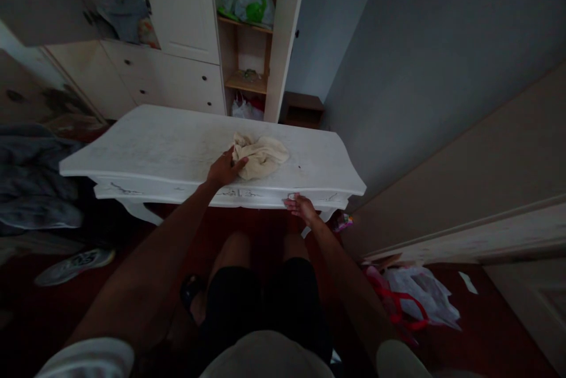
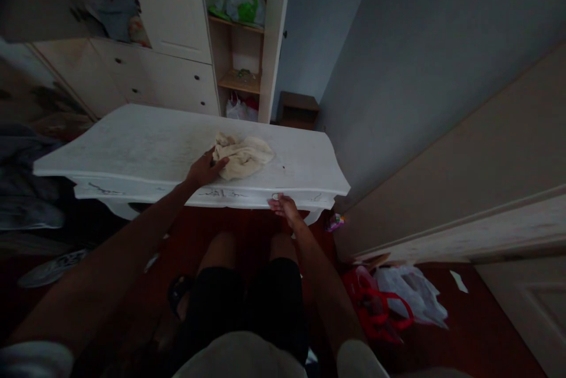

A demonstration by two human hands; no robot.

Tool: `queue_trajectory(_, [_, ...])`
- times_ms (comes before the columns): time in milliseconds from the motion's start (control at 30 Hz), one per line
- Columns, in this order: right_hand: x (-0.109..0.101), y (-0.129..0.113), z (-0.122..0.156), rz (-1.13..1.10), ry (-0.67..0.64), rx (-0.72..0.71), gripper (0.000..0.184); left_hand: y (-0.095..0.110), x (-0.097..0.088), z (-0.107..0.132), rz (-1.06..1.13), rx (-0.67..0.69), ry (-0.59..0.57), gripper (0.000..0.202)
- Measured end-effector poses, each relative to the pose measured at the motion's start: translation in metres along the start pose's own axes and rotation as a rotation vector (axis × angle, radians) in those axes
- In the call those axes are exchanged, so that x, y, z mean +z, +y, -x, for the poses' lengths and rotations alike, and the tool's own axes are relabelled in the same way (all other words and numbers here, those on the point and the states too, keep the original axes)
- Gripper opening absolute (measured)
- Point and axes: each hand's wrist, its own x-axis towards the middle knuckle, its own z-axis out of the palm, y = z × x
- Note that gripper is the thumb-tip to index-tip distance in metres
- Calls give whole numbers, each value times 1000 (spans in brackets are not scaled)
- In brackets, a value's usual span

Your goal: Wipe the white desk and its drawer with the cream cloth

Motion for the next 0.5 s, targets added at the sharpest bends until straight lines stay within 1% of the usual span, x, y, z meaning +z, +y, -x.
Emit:
queue_trajectory(100, [-14,-16,7,177,-31,60,46,0,-1,-1,14,-7,-4,81])
queue_trajectory(167, [-26,-31,17,300,-48,64,41,0,-1,-1,18,-10,2,80])
queue_trajectory(233, [-40,-49,28,375,-120,19,32,-1,-1,-1,18,-11,8,79])
queue_trajectory(300, [-56,-69,38,415,-203,-68,25,0,-2,-1,17,-6,12,77])
queue_trajectory(333, [-64,-79,42,434,-223,-117,24,0,-1,-2,16,-3,13,76])
queue_trajectory(367, [-72,-89,43,450,-222,-174,23,1,-1,-3,16,-3,14,75])
queue_trajectory(433, [-88,-107,39,455,-167,-299,23,3,0,-5,23,-9,9,73])
queue_trajectory(500, [-104,-120,27,415,-40,-386,21,6,1,-8,35,-22,-1,70])
